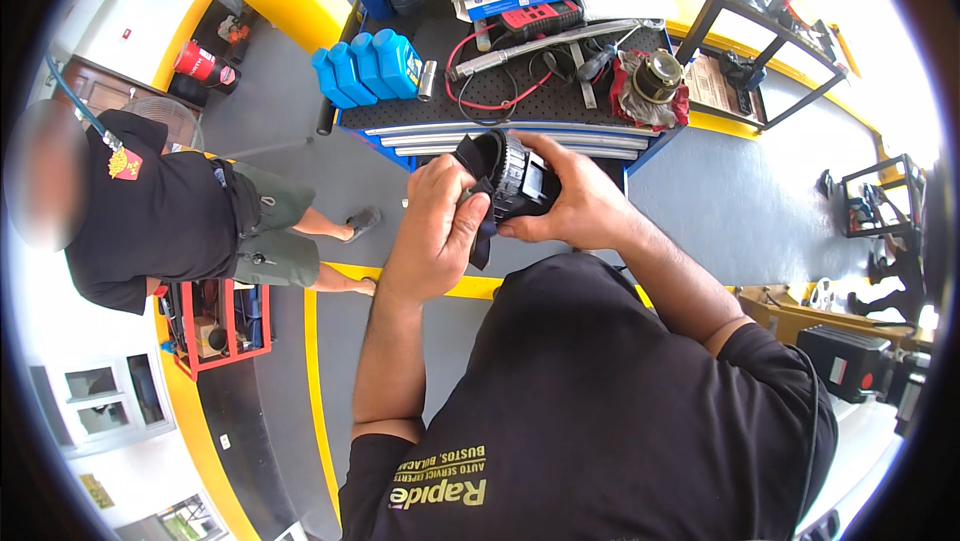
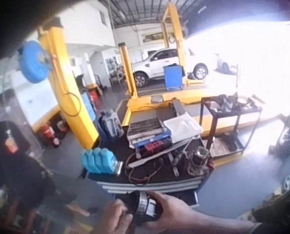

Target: The person cleans a cylindrical car part using a cloth and a screwdriver. They wipe the exterior and interior surfaces, remove a small ring, and continue cleaning the part.

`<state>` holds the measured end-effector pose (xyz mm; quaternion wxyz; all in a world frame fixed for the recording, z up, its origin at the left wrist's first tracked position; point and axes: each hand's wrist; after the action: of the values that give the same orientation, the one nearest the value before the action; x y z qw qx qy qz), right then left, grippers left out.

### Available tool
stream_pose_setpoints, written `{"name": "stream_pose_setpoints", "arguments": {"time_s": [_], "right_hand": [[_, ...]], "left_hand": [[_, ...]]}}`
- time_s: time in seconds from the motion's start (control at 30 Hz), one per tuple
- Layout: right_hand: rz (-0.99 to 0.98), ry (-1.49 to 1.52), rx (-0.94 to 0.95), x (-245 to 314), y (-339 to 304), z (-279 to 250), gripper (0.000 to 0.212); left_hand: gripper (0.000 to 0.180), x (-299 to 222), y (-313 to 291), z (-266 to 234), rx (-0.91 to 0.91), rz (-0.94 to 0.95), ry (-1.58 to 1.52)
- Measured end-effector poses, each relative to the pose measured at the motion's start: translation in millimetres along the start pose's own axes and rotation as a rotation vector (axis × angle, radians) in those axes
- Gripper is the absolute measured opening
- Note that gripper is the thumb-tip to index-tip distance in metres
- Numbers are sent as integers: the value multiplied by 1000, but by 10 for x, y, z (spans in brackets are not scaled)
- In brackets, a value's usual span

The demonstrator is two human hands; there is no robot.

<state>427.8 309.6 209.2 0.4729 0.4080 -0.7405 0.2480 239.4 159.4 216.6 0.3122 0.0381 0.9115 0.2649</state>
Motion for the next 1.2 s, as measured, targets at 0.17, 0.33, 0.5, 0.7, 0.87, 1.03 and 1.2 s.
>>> {"name": "stream_pose_setpoints", "arguments": {"time_s": [0.17,0.33,0.5,0.7,0.87,1.03,1.2], "right_hand": [[-117,-439,-223,54,33,117,118],[43,198,64,-257,186,-63,104],[96,382,109,-334,168,-34,94],[-53,-345,-171,-201,67,187,109],[52,165,-8,-418,115,125,103],[99,532,192,-596,194,72,96],[198,564,385,-463,215,-56,104]], "left_hand": [[26,-79,114,301,-124,-371,-185],[8,-24,85,252,-37,-209,-177],[10,132,-48,101,81,-207,-180],[20,174,32,414,-125,-458,-286],[33,260,193,45,-639,-749,-1091],[37,286,126,-3,-162,-590,-565],[34,451,0,294,150,-306,-429]]}}
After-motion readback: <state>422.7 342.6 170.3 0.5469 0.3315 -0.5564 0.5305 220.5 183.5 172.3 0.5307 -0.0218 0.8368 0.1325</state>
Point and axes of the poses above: each hand's wrist, its own y-axis towards the middle knuckle, its own z-axis out of the palm, x = y × z, and after that the axes turned 4 degrees about y, right-handed
